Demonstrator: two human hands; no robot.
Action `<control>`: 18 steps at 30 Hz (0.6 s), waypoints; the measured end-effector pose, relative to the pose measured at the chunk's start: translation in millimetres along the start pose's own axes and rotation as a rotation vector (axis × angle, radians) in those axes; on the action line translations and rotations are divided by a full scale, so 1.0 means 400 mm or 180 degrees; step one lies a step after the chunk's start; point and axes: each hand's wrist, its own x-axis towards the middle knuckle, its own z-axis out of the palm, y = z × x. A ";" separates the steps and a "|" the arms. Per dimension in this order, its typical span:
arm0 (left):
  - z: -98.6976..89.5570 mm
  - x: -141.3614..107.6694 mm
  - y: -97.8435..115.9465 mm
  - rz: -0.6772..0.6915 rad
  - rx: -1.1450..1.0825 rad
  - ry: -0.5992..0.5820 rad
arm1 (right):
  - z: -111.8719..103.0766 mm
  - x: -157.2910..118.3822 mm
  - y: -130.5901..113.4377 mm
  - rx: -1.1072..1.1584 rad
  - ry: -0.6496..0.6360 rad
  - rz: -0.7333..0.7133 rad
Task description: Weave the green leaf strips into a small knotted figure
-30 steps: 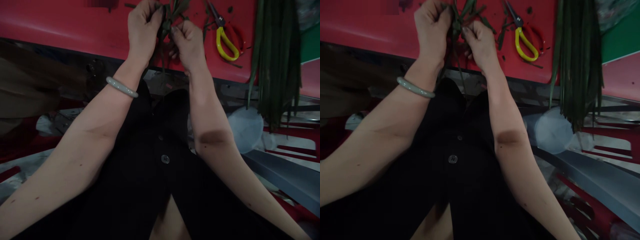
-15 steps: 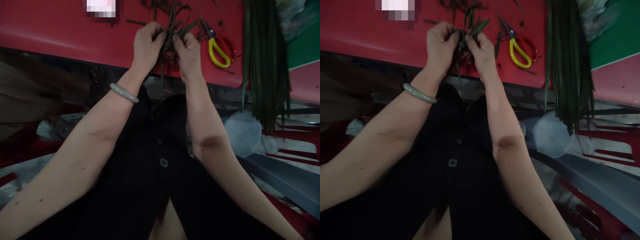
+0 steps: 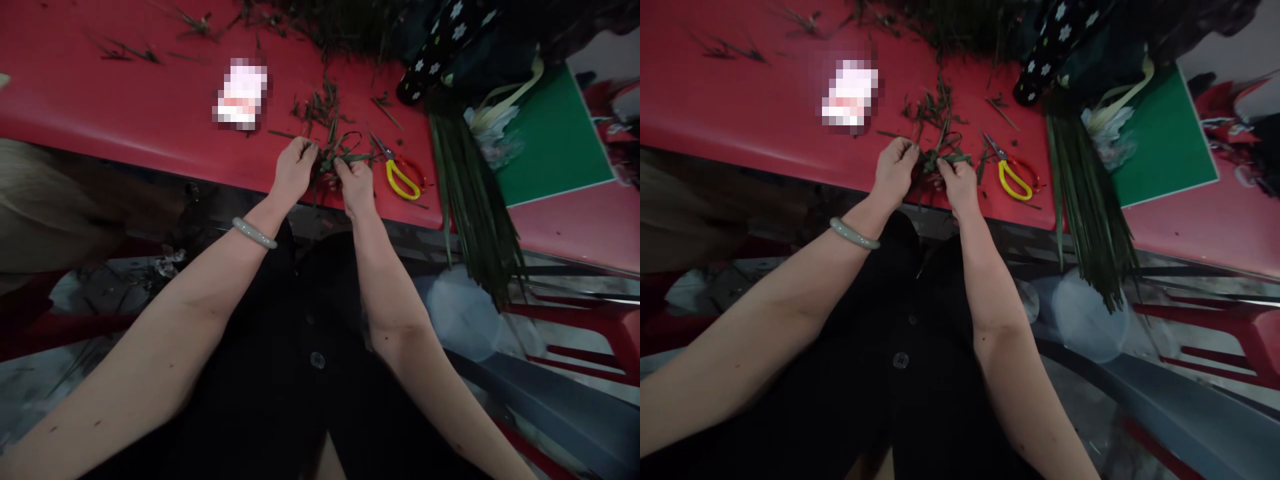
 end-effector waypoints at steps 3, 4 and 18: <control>-0.002 -0.007 0.006 -0.0023 0.0105 -0.0210 | -0.003 -0.001 0.001 0.0108 0.0049 0.0057; -0.002 -0.009 0.008 -0.0029 0.0155 -0.0308 | -0.004 -0.001 0.002 0.0157 0.0056 0.0067; -0.009 0.002 0.004 -0.0358 -0.0640 0.0228 | 0.009 -0.001 -0.003 0.0430 0.0474 0.0390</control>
